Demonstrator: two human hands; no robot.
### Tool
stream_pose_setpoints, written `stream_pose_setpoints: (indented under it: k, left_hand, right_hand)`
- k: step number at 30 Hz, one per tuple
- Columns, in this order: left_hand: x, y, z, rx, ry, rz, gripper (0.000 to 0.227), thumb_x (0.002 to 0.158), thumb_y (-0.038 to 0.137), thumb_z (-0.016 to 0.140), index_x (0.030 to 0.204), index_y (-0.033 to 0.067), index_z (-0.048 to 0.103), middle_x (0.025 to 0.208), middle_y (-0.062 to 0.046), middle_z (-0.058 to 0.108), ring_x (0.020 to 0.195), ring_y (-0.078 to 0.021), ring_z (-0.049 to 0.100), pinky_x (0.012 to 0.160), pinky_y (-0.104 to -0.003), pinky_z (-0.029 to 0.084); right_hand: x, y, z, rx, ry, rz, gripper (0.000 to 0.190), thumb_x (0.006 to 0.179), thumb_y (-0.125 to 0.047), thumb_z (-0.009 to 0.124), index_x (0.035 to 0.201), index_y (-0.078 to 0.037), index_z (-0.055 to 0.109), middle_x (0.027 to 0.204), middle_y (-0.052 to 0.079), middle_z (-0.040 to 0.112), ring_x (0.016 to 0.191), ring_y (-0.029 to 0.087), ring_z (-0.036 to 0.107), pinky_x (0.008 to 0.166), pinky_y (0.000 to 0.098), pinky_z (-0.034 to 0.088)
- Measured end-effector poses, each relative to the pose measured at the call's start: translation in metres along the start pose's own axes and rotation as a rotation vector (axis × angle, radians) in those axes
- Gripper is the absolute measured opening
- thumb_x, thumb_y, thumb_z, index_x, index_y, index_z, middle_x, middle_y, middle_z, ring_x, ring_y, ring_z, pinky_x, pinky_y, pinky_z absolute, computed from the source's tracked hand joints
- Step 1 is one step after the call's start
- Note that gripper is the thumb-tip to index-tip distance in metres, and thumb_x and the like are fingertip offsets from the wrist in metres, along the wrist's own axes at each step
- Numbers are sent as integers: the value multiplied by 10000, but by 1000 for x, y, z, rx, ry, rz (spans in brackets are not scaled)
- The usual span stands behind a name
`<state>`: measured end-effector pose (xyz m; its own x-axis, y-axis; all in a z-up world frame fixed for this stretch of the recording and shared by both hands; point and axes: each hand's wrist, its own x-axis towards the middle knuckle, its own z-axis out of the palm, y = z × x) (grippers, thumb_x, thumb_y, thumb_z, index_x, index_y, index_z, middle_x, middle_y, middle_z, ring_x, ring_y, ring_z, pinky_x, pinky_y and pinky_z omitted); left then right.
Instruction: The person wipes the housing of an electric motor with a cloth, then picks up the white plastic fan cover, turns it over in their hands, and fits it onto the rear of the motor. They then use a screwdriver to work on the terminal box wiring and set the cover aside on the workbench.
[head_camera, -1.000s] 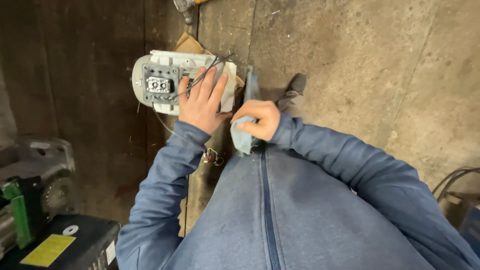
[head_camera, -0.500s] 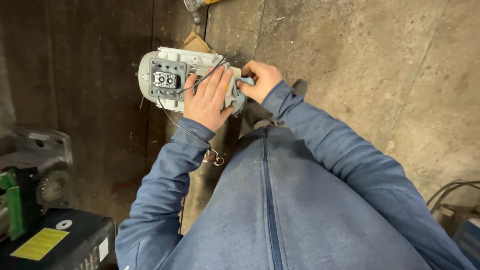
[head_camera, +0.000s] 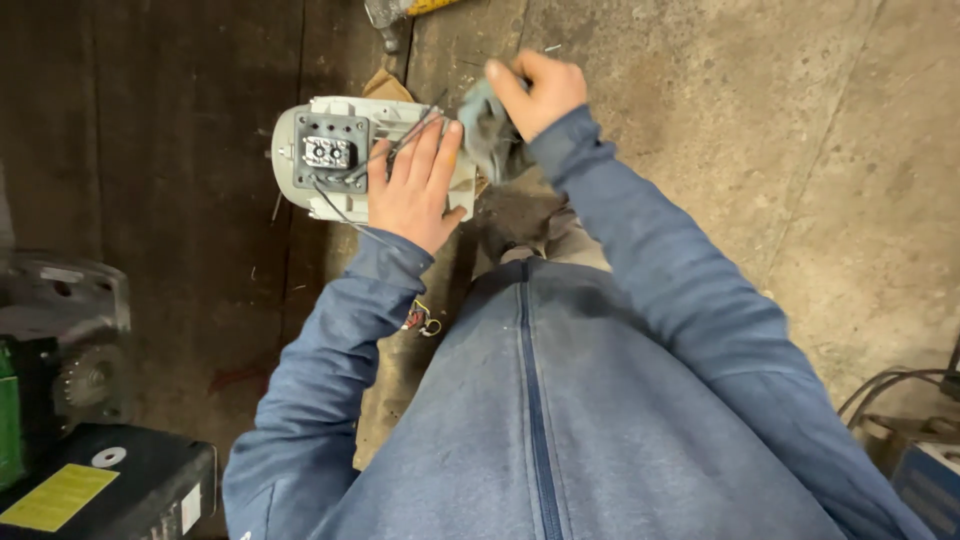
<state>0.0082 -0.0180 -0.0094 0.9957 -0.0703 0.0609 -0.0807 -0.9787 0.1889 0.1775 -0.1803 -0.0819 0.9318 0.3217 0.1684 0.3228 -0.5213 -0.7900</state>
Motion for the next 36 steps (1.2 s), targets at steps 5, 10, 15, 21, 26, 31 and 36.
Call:
stream_pose_setpoints:
  k: [5,10,15,21,26,31,36]
  left_hand:
    - [-5,0,7,0,62,-5,1094,670,328,921,1593,105,378,1597,-106,424,1463,-246,416,1178,-538,262]
    - [-9,-2,9,-8,39,-18,1094,674,309,915,1602,102,375,1624,-100,396,1469,-243,417,1198,-540,267]
    - [-9,-1,9,-54,98,-8,1097,681,302,933,1602,115,367,1648,-220,309,1513,-285,369,1169,-550,284]
    - [-9,0,9,-94,70,-54,1116,652,288,931,1598,110,366,1649,-216,316,1521,-287,342,1174,-544,291]
    - [-7,-1,12,-139,96,-80,1095,681,260,915,1607,111,349,1659,-209,313,1531,-272,346,1186,-525,286]
    - [-4,-3,14,-139,114,-67,1074,711,258,907,1612,106,343,1668,-185,316,1531,-263,351,1189,-517,279]
    - [-5,-1,8,-153,81,-88,1069,708,256,902,1603,90,342,1661,-191,314,1519,-269,354,1182,-519,278]
  right_hand:
    - [-40,-12,-13,89,-198,-195,298,900,-316,809,837,-59,673,720,120,622,625,315,640,583,403,501]
    - [-29,-18,6,-19,-186,-358,283,825,-278,837,820,-79,637,789,88,641,699,331,648,593,427,504]
    - [4,-3,26,-267,25,-269,425,883,-470,834,756,-109,649,729,102,645,633,349,640,528,475,474]
    - [-27,-20,6,-139,-157,-122,409,836,-504,801,773,-116,688,710,120,659,649,347,665,561,457,510]
    - [-45,-3,14,-212,-210,-218,331,885,-440,773,816,-126,692,781,89,699,724,359,676,593,478,500]
    - [-19,-8,12,-245,-290,-194,377,824,-496,787,748,-139,693,726,94,695,682,356,683,558,483,502]
    - [-16,-1,22,-340,-276,-176,437,882,-545,786,768,-129,715,715,119,692,704,368,683,590,495,512]
